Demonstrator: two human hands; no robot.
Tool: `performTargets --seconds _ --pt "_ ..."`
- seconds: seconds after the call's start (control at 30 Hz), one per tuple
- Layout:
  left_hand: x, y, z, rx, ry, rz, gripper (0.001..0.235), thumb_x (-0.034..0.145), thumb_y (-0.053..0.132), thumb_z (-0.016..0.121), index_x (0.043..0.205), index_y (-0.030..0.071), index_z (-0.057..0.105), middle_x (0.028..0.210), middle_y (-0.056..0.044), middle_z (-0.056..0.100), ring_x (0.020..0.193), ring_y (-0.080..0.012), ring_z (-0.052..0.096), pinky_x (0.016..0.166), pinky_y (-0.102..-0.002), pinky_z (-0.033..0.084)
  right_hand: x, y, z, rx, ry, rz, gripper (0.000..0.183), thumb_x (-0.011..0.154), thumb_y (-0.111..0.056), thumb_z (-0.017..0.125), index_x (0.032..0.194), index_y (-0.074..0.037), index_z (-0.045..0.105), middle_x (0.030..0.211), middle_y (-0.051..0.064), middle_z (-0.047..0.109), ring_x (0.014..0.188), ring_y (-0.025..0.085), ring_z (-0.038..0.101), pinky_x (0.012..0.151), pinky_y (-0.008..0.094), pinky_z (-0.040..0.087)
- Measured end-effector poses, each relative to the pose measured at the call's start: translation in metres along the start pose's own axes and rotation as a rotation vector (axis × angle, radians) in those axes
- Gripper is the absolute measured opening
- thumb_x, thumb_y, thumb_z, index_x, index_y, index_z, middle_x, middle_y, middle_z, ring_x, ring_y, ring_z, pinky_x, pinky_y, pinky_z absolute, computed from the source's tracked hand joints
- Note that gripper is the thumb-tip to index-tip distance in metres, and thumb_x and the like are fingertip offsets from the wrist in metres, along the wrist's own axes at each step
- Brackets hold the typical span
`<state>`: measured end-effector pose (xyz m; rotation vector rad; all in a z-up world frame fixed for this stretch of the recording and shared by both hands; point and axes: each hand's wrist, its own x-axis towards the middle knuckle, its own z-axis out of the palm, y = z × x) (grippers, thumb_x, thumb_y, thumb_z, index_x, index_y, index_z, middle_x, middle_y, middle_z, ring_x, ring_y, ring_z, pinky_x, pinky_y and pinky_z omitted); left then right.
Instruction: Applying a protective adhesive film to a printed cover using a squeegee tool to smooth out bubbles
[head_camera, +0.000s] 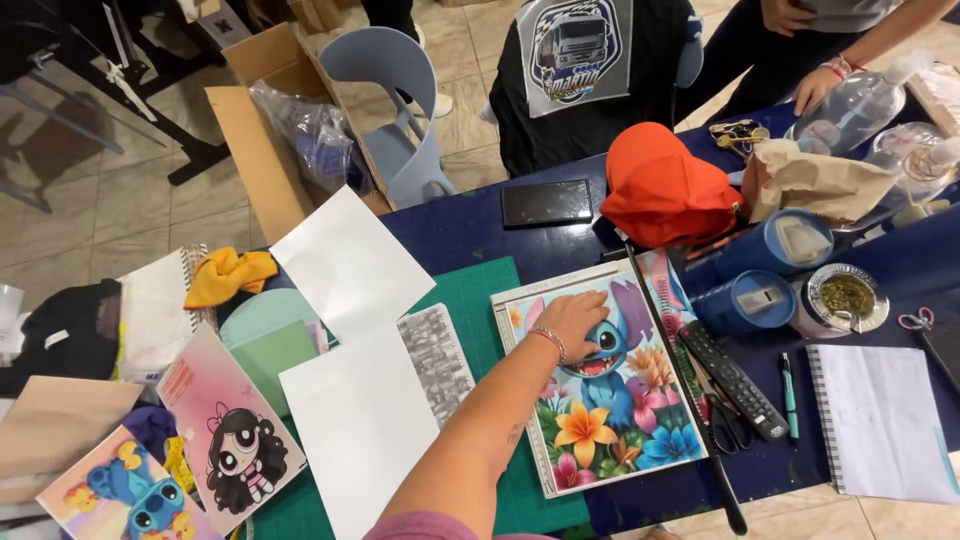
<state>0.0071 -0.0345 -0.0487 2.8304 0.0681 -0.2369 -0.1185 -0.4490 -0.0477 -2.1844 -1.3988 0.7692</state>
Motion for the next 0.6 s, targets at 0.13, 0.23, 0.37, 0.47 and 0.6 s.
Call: performTargets --seconds 0.13,0.23,0.37,0.47,0.6 --pt "-0.005 -0.007 0.014 -0.052 0.283 0.007 0.067 0.078 0.062 0.073 0.133 0.028 0.061 0.155 0.003 0.05 0.147 -0.0194 0.044 0.116 -0.043 0.042 0.057 -0.072 -0.115 0.123 0.227 -0.049 0.029 0.076 -0.011 0.073 0.102 -0.021 0.08 0.096 0.011 0.078 0.1 0.039 0.073 0.088 0.049 0.06" --pt "-0.022 -0.019 0.013 -0.222 0.436 -0.034 0.055 0.089 0.048 0.066 0.137 0.022 0.061 0.151 0.0 0.054 0.142 -0.0205 0.05 0.115 -0.043 0.042 0.086 -0.018 -0.109 -0.009 0.293 0.036 0.022 0.08 -0.019 0.073 0.102 -0.022 0.078 0.09 0.009 0.077 0.093 0.036 0.074 0.082 0.046 0.061" --pt "-0.06 -0.051 0.005 -0.292 0.52 -0.154 0.049 0.098 0.021 0.051 0.146 0.02 0.053 0.148 0.0 0.056 0.139 -0.0209 0.052 0.117 -0.042 0.039 0.166 0.011 -0.129 -0.312 0.553 0.152 0.025 0.093 -0.032 0.071 0.115 -0.022 0.072 0.096 0.007 0.07 0.096 0.029 0.071 0.083 0.041 0.059" --pt "-0.117 -0.019 -0.03 -0.203 0.372 -0.194 0.049 0.103 0.03 0.047 0.15 0.014 0.05 0.158 -0.009 0.047 0.149 -0.026 0.041 0.123 -0.048 0.03 0.232 0.052 -0.139 -0.312 0.656 0.12 0.024 0.095 -0.022 0.068 0.119 -0.023 0.073 0.107 0.001 0.07 0.103 0.024 0.07 0.091 0.036 0.057" --pt "-0.161 0.01 -0.029 -0.139 0.287 -0.154 0.081 0.096 0.063 0.054 0.153 0.006 0.043 0.166 -0.019 0.034 0.153 -0.0352 0.032 0.125 -0.056 0.021 0.273 0.001 -0.155 -0.407 0.683 0.131 0.029 0.095 -0.022 0.072 0.124 -0.016 0.074 0.103 0.008 0.074 0.095 0.028 0.073 0.085 0.038 0.059"
